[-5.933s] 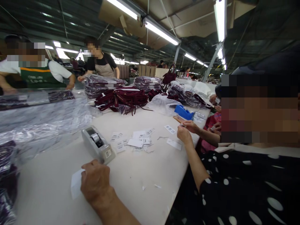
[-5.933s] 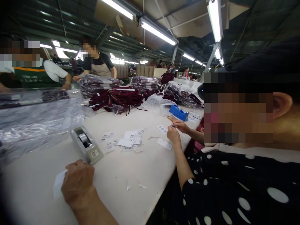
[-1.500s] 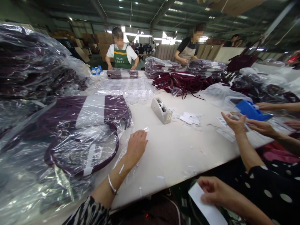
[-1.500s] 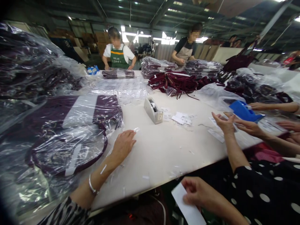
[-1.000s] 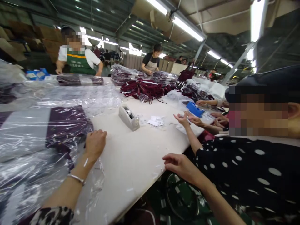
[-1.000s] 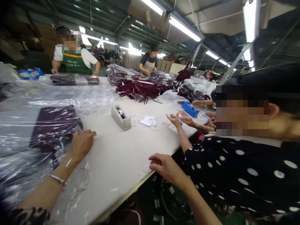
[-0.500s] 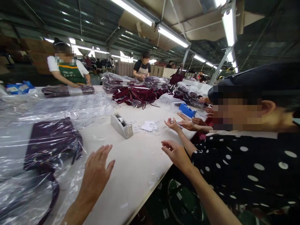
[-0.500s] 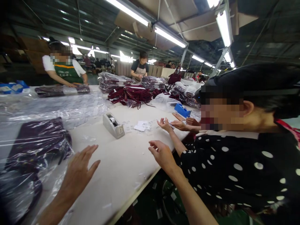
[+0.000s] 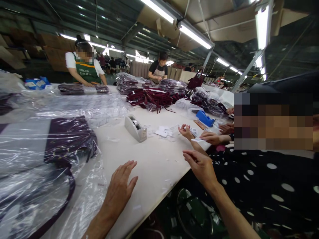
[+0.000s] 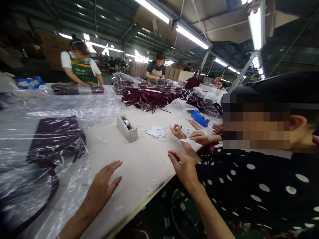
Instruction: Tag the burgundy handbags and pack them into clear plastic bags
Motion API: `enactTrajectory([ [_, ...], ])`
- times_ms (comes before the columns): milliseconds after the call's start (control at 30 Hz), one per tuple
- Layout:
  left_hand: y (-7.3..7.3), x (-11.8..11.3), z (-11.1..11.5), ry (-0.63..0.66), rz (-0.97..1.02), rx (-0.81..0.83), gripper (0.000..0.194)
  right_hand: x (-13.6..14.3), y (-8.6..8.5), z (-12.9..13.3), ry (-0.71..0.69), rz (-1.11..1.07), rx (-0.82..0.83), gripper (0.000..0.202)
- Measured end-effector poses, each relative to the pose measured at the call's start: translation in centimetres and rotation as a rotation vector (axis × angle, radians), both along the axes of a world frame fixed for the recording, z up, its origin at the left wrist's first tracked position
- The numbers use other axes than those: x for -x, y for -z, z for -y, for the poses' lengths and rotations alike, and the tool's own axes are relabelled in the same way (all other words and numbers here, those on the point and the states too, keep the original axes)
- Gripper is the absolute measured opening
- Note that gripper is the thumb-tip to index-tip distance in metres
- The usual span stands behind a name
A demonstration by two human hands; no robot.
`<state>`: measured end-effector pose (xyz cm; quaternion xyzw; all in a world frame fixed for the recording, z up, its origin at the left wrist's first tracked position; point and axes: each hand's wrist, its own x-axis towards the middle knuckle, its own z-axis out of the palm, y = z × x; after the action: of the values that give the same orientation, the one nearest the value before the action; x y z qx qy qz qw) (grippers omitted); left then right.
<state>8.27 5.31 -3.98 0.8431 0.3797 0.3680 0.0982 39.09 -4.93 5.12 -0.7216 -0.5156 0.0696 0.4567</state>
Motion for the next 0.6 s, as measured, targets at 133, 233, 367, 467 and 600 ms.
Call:
enactTrajectory([
  [133,-1.8,-1.0,0.5,0.066,0.125,0.181,0.034,-0.3,1.5,-0.6,0.165,-0.711,-0.157,0.050],
  [233,-2.5,-1.4,0.9,0.101,0.169,0.222,0.034,0.1,3.7,-0.7,0.174,-1.110,-0.187,0.052],
  [367,-2.2,-1.0,1.1,0.105,0.194,0.244,0.033,0.3,5.1,-0.5,0.297,-1.189,-0.239,0.049],
  [467,-1.9,-0.6,1.2,0.098,0.195,0.267,0.031,-0.6,4.1,-1.2,0.291,-1.218,-0.278,0.046],
  [600,-2.0,-0.4,1.5,0.103,0.204,0.269,0.031,-0.5,3.2,-3.0,0.339,-1.240,-0.393,0.034],
])
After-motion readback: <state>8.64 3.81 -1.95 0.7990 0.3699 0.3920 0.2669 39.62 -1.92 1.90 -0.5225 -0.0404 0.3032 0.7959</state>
